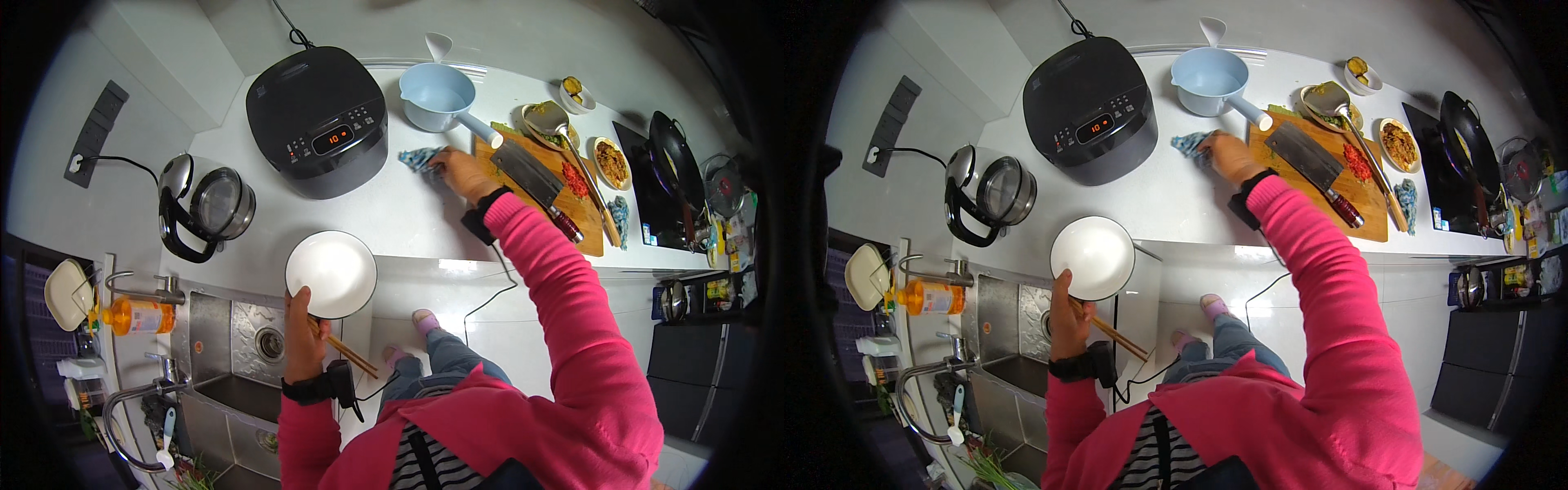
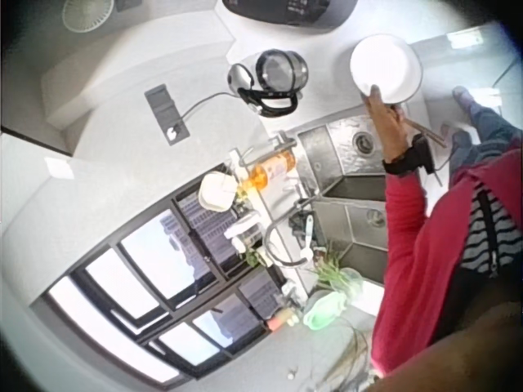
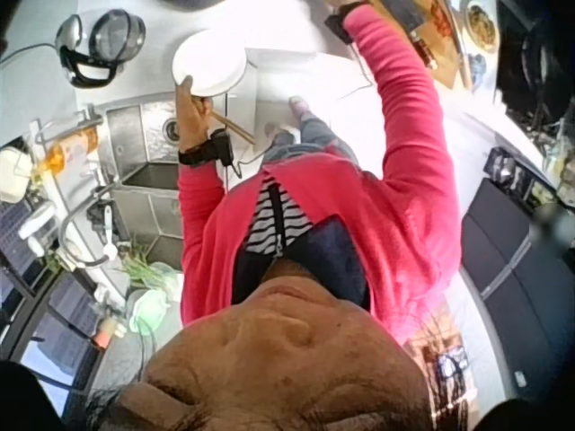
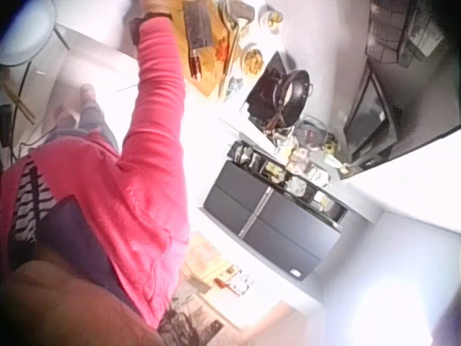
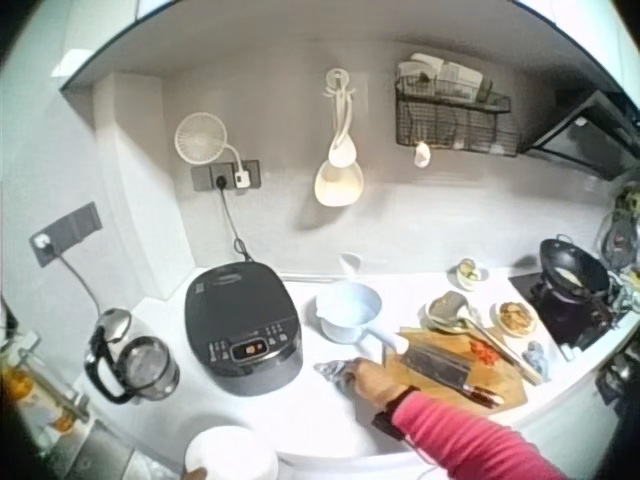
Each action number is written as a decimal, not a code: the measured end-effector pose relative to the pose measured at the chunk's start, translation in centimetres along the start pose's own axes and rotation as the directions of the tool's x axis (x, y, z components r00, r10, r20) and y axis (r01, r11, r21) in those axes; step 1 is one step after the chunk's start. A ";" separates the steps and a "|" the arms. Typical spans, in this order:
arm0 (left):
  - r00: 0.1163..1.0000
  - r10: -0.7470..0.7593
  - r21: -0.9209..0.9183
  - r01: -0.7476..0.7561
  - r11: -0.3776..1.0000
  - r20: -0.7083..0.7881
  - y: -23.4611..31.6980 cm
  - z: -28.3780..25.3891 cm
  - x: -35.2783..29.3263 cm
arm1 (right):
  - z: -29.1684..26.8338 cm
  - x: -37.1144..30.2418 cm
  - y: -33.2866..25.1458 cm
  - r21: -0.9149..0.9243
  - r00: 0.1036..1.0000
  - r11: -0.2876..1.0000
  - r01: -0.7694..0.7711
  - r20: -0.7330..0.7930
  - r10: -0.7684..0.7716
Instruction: The person pours beaten eggs from a bowl into a hot wok and scrambles them with a spatula. After cooking, they rinse the bowl and chopsticks at the sink, wipe the counter, and cover the wok with a lid.
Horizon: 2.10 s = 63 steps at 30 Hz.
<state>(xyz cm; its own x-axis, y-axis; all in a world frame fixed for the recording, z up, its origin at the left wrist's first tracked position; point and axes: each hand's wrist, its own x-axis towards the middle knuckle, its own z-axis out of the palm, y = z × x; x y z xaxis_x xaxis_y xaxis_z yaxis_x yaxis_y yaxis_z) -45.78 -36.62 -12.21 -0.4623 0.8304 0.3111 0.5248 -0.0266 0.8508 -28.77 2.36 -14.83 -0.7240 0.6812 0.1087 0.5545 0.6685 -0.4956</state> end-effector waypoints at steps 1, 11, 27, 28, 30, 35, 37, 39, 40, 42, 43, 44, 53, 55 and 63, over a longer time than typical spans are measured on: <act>0.998 0.061 0.030 -0.061 0.998 0.001 0.0 -0.4 -0.1 | -0.6 -0.6 0.5 -0.103 0.999 0.994 -0.022 -0.041 0.018; 0.994 -0.102 -0.118 0.106 0.987 0.036 -0.9 -1.5 -0.3 | -3.1 -3.3 -0.1 -0.335 0.977 0.940 0.070 0.213 0.003; 0.841 -0.541 -0.623 0.430 0.654 0.012 2.0 0.9 2.2 | 7.6 -8.0 -6.0 -0.315 0.997 0.949 -0.006 0.071 0.030; 0.782 -0.616 -0.693 0.494 0.524 0.092 2.4 0.7 3.0 | 7.5 -7.6 -6.7 -0.156 1.000 0.988 0.001 -0.013 -0.004; 0.726 -0.667 -0.732 0.545 0.409 0.169 3.1 0.9 3.6 | 6.8 -7.2 -7.8 0.427 0.971 0.897 -0.114 -0.143 0.191; 0.732 -0.662 -0.716 0.549 0.432 0.162 3.3 1.1 4.0 | 1.9 -12.9 -6.1 0.468 0.879 0.881 0.074 -0.449 0.164; 0.727 -0.665 -0.722 0.552 0.417 0.172 3.3 1.1 4.1 | -0.4 -17.6 -3.9 0.463 0.849 0.886 -0.034 -0.455 0.270; 0.708 -0.678 -0.755 0.551 0.355 0.199 3.2 1.1 4.4 | -2.1 -21.4 -1.7 0.389 0.800 0.907 -0.159 -0.488 0.349; 0.716 -0.667 -0.744 0.558 0.369 0.206 3.2 1.2 4.4 | -2.5 -22.8 -0.7 0.329 0.781 0.916 -0.229 -0.500 0.374; 0.753 -0.626 -0.723 0.547 0.421 0.205 3.3 1.4 4.4 | -1.1 -23.8 0.1 0.064 0.832 0.966 -0.249 -0.497 0.247; 0.724 -0.650 -0.733 0.569 0.372 0.232 3.2 1.7 4.6 | -0.6 -23.8 0.2 -0.060 0.856 0.949 -0.311 -0.451 0.252; 0.710 -0.657 -0.748 0.574 0.334 0.252 3.2 2.1 4.8 | 0.6 -23.3 -0.2 -0.041 0.852 0.973 -0.226 -0.492 0.177; 0.717 -0.634 -0.769 0.569 0.292 0.290 3.8 2.9 5.0 | 4.3 -12.6 -5.8 0.127 0.898 0.989 -0.078 -0.422 0.125; 0.685 -0.681 -0.771 0.571 0.282 0.258 3.4 2.1 4.7 | 4.1 -11.8 -5.0 -0.033 0.901 0.990 -0.138 -0.418 0.112; 0.648 -0.732 -0.802 0.543 0.248 0.212 1.9 0.1 4.4 | 7.7 -9.8 -6.2 0.103 0.977 0.978 -0.180 -0.100 0.190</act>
<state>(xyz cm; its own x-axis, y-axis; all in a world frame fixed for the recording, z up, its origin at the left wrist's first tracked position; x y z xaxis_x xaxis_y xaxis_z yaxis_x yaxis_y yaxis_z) -46.73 -32.93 -9.27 -0.5320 0.6752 -0.5109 -0.6940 -0.0020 0.7200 -28.22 -10.76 -19.47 -0.5606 0.8223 0.0979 0.6305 0.5005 -0.5933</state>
